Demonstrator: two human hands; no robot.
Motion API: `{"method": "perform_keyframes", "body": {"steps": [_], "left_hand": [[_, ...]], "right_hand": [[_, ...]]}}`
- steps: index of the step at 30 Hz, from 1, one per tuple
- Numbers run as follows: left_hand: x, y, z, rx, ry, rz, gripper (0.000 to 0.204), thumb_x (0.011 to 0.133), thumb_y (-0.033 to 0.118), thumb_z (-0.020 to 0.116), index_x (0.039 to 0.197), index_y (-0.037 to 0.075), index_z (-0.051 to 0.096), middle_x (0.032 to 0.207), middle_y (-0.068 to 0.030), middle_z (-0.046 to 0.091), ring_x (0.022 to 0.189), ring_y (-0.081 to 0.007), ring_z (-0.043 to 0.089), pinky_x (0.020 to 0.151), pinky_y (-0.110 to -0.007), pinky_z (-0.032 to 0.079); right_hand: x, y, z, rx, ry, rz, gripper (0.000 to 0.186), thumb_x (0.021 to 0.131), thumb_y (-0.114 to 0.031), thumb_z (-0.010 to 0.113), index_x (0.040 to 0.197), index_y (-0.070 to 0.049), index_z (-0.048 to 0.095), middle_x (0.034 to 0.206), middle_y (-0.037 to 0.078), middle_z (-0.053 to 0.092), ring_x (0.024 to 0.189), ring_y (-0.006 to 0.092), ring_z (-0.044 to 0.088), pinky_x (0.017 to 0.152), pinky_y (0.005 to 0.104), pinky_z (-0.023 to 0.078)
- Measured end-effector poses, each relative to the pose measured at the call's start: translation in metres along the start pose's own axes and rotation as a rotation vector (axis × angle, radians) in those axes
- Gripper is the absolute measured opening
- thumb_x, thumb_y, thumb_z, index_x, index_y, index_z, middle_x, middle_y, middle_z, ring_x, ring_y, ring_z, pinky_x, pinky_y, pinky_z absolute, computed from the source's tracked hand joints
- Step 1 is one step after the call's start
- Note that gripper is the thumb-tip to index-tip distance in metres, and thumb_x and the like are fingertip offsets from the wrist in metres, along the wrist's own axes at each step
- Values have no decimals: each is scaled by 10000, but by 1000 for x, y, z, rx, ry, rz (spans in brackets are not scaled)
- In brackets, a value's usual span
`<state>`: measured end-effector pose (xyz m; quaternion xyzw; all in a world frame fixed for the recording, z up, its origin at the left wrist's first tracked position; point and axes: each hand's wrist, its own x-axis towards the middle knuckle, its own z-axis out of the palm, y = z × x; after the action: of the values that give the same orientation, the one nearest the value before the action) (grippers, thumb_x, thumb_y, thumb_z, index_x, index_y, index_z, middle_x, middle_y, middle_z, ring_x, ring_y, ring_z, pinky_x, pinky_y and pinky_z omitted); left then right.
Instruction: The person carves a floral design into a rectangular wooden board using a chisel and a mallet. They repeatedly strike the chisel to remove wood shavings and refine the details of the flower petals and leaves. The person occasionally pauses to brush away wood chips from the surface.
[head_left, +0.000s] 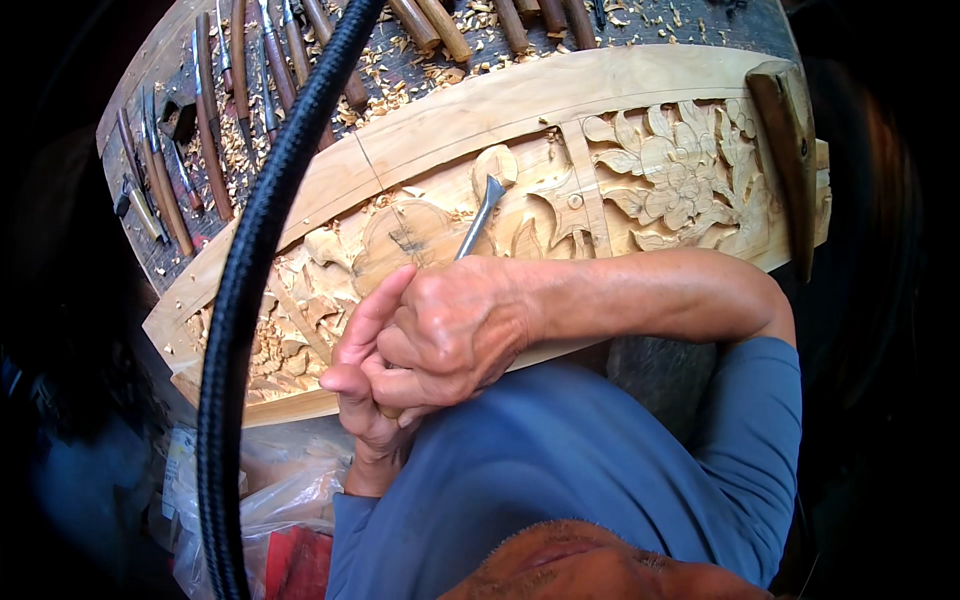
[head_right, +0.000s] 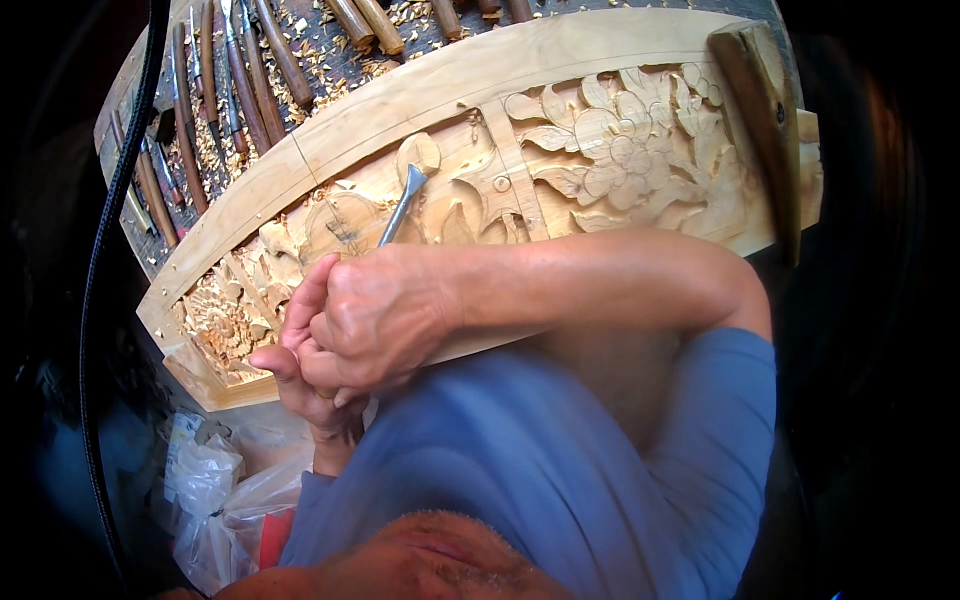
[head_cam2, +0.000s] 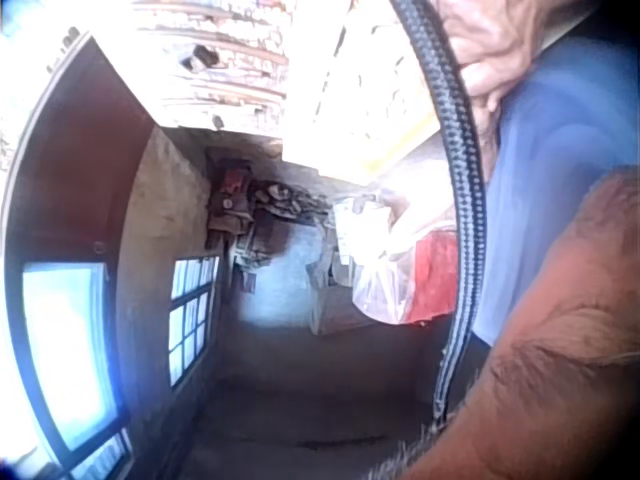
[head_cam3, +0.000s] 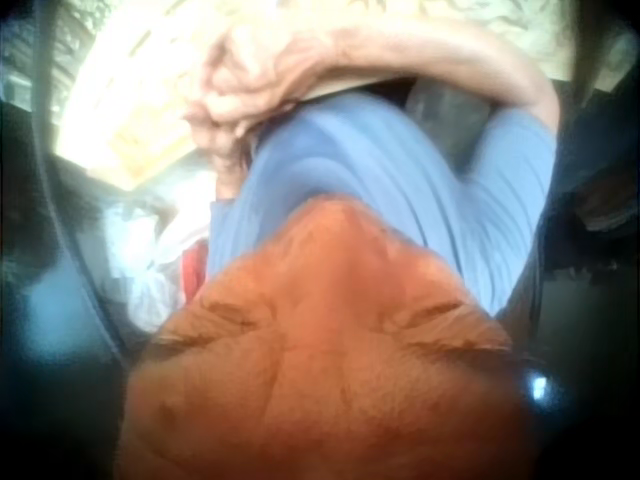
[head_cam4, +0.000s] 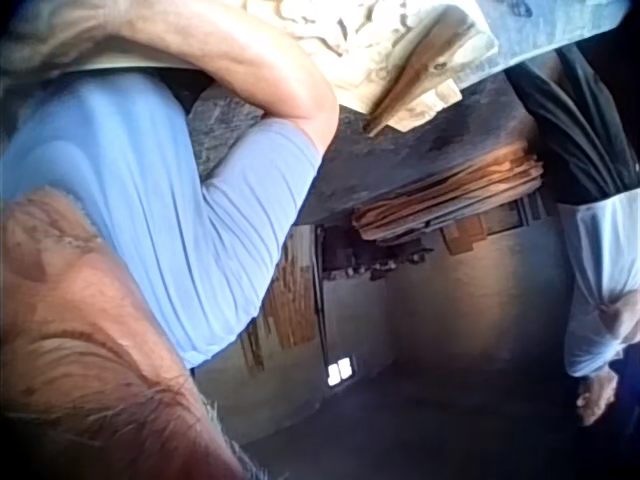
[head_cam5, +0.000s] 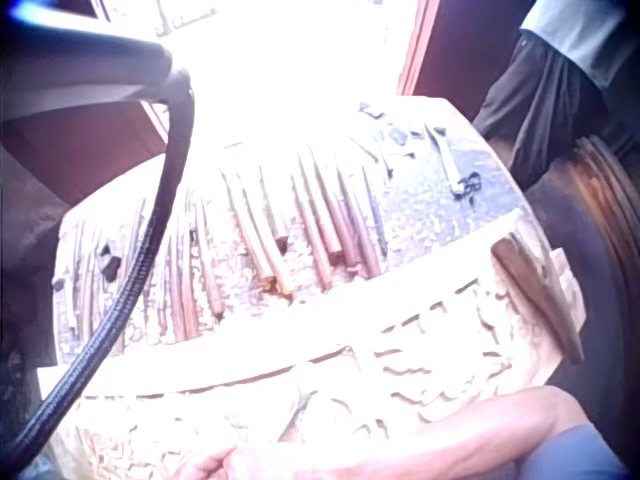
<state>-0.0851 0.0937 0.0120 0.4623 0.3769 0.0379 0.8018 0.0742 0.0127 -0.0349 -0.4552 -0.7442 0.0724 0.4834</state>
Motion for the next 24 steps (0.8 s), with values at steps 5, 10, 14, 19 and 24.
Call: {"method": "perform_keyframes", "body": {"steps": [5, 10, 14, 19, 24], "left_hand": [[2, 6, 1, 11, 14, -48, 1330, 848, 1005, 418, 1581, -103, 486, 1460, -221, 638, 1365, -268, 602, 1204, -419, 455], [10, 8, 1, 43, -13, -81, 1333, 845, 1006, 423, 1581, -105, 477, 1424, -205, 668, 1293, -239, 641, 1161, -388, 485], [4, 3, -4, 18, -74, 12, 1347, 821, 1013, 431, 1565, -108, 505, 1396, -193, 671, 1307, -244, 624, 1188, -403, 460], [-12, 0, 1, 2, -39, 35, 1363, 798, 1028, 472, 1546, -110, 522, 1405, -202, 673, 1330, -257, 622, 1199, -415, 456], [-15, 3, 9, 99, 33, 79, 1371, 796, 1030, 475, 1544, -119, 515, 1406, -213, 676, 1317, -258, 631, 1191, -422, 465]], "right_hand": [[0, -1, -5, -83, -53, 31, 286, 910, -262, 692, 806, -22, 578, 640, 117, 640, 535, 289, 684, 484, 452, 570], [-5, 8, -7, -169, 17, -16, 257, 923, -242, 712, 859, -40, 568, 649, 7, 507, 516, 131, 600, 437, 316, 450], [-4, -2, -3, -117, 0, 1, 269, 936, -227, 660, 828, -2, 560, 643, 117, 637, 539, 295, 684, 483, 447, 568], [3, -10, 4, -113, 165, -51, 299, 1007, -150, 724, 767, -62, 571, 602, -25, 462, 486, 93, 568, 484, 269, 482], [2, -8, 8, -59, 190, -52, 297, 1009, -153, 722, 767, -68, 572, 606, -20, 460, 495, 93, 568, 489, 271, 488]]}}
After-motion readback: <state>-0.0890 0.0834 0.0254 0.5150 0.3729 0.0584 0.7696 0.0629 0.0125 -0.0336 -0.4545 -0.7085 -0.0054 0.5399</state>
